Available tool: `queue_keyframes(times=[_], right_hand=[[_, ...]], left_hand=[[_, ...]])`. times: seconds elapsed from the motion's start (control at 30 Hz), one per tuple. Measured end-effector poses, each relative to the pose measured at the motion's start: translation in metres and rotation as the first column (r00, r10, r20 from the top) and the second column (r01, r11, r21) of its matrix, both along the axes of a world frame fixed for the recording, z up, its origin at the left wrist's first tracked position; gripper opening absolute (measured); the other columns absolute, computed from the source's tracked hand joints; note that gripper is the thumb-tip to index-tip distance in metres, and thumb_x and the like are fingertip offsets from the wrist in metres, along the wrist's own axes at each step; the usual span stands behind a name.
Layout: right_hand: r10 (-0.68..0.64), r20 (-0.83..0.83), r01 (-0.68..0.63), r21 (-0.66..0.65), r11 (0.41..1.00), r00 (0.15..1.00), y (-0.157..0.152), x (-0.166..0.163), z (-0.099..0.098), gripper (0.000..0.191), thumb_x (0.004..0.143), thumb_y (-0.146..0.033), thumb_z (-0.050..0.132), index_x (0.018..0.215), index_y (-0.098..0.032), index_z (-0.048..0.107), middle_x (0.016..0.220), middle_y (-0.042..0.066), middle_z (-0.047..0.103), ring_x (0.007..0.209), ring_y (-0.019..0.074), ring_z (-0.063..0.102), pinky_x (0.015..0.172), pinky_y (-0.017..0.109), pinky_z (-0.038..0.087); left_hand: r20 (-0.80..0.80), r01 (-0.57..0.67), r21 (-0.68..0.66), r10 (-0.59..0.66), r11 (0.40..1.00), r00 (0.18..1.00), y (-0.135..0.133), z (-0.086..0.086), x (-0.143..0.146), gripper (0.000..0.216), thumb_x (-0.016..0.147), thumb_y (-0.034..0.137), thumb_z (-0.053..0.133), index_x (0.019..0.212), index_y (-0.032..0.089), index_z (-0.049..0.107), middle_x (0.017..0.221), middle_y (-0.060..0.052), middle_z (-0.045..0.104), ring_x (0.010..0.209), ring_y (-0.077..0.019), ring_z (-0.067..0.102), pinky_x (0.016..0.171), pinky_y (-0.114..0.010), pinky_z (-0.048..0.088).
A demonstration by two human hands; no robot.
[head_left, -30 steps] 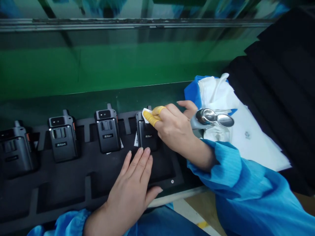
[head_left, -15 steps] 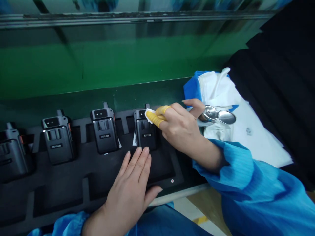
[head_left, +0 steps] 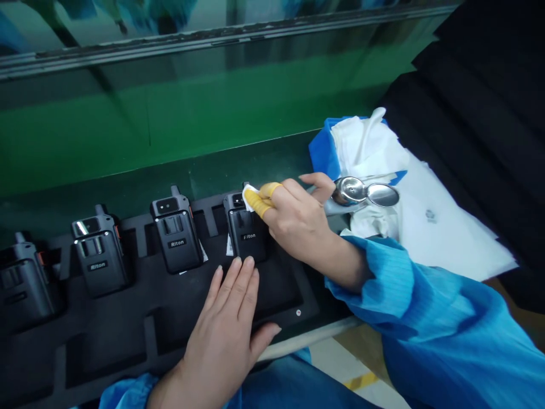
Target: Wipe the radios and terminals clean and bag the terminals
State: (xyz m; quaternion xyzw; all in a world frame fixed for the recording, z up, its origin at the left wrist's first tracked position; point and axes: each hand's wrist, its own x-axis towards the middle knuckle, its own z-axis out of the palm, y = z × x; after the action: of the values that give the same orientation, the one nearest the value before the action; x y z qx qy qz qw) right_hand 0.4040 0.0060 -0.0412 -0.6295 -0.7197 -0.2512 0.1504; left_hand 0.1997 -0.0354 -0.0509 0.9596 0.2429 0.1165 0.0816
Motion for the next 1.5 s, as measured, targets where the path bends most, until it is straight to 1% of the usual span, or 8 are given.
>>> queue_keyframes(times=[0.23,0.47,0.57,0.9,1.07,1.2,1.33,1.5], right_hand=[[-0.100,-0.056,0.096,-0.069,0.993,0.993,-0.034,0.011,0.003,0.035,0.089,-0.010,0.041,0.062,-0.021,0.061,0.080,0.001,0.059,0.079,0.0151,0.044,0.086,0.037,0.023],[0.144,-0.020,-0.144,0.010,0.989,0.989,-0.047,-0.019,0.000,0.023,0.090,-0.015,0.051,0.080,-0.023,0.069,0.085,-0.002,0.066,0.080,0.0115,0.048,0.090,0.038,0.021],[0.187,-0.004,-0.186,0.057,0.981,0.982,-0.043,-0.025,-0.003,0.021,0.087,-0.013,0.056,0.074,-0.023,0.069,0.079,-0.003,0.066,0.078,0.0113,0.047,0.092,0.038,0.020],[0.003,0.055,-0.005,0.038,0.999,0.998,-0.057,-0.004,0.003,0.037,0.087,-0.006,0.042,0.056,-0.018,0.060,0.069,0.002,0.056,0.073,0.0138,0.042,0.083,0.036,0.024],[0.036,0.028,-0.038,0.088,0.995,0.999,-0.038,-0.019,0.022,0.034,0.085,-0.008,0.042,0.060,-0.019,0.063,0.070,0.002,0.055,0.071,0.0144,0.042,0.077,0.036,0.025],[0.106,0.060,-0.110,0.069,0.992,0.993,-0.009,-0.039,0.032,0.036,0.088,-0.009,0.040,0.067,-0.021,0.066,0.073,0.002,0.059,0.072,0.0146,0.043,0.080,0.037,0.024],[0.179,0.090,-0.185,0.067,0.980,0.980,0.029,-0.061,0.024,0.036,0.091,-0.011,0.040,0.069,-0.021,0.067,0.078,0.001,0.061,0.078,0.0145,0.043,0.086,0.039,0.020],[0.331,0.112,-0.338,0.044,0.940,0.937,0.062,-0.083,0.012,0.031,0.090,-0.012,0.047,0.068,-0.020,0.067,0.079,0.001,0.062,0.081,0.0145,0.041,0.091,0.040,0.013]], left_hand=[[0.018,-0.003,0.001,0.003,1.000,1.000,0.000,0.001,0.000,0.052,0.095,0.040,0.040,0.132,0.005,0.045,0.142,-0.017,0.049,0.134,-0.0297,0.043,0.107,-0.047,0.041],[0.015,0.003,0.037,-0.004,0.999,1.000,0.002,0.002,0.002,0.053,0.097,0.042,0.032,0.129,0.003,0.047,0.137,-0.018,0.053,0.130,-0.0305,0.047,0.104,-0.048,0.044],[0.023,0.006,0.057,-0.008,0.998,1.000,0.002,0.002,0.002,0.054,0.097,0.043,0.031,0.128,0.002,0.048,0.133,-0.018,0.057,0.128,-0.0301,0.050,0.103,-0.047,0.045],[0.057,-0.017,0.038,0.015,0.999,0.998,0.001,0.001,0.002,0.053,0.097,0.043,0.033,0.129,0.003,0.050,0.141,-0.017,0.050,0.131,-0.0293,0.046,0.105,-0.046,0.043],[0.140,-0.036,0.073,0.025,0.997,0.990,-0.001,0.009,-0.012,0.045,0.098,0.036,0.035,0.124,0.006,0.055,0.135,-0.013,0.057,0.127,-0.0259,0.051,0.106,-0.044,0.043],[0.141,-0.172,0.092,0.158,0.981,0.977,0.008,0.016,-0.037,0.043,0.098,0.033,0.033,0.122,0.006,0.057,0.134,-0.013,0.058,0.127,-0.0274,0.051,0.110,-0.052,0.035],[0.109,-0.285,0.101,0.274,0.953,0.956,0.019,0.009,-0.056,0.045,0.097,0.034,0.035,0.123,0.005,0.057,0.135,-0.015,0.056,0.127,-0.0300,0.051,0.111,-0.057,0.031],[0.124,-0.274,0.113,0.260,0.955,0.958,0.023,-0.002,-0.059,0.046,0.096,0.034,0.036,0.123,0.003,0.056,0.134,-0.017,0.057,0.125,-0.0302,0.052,0.108,-0.054,0.038]])
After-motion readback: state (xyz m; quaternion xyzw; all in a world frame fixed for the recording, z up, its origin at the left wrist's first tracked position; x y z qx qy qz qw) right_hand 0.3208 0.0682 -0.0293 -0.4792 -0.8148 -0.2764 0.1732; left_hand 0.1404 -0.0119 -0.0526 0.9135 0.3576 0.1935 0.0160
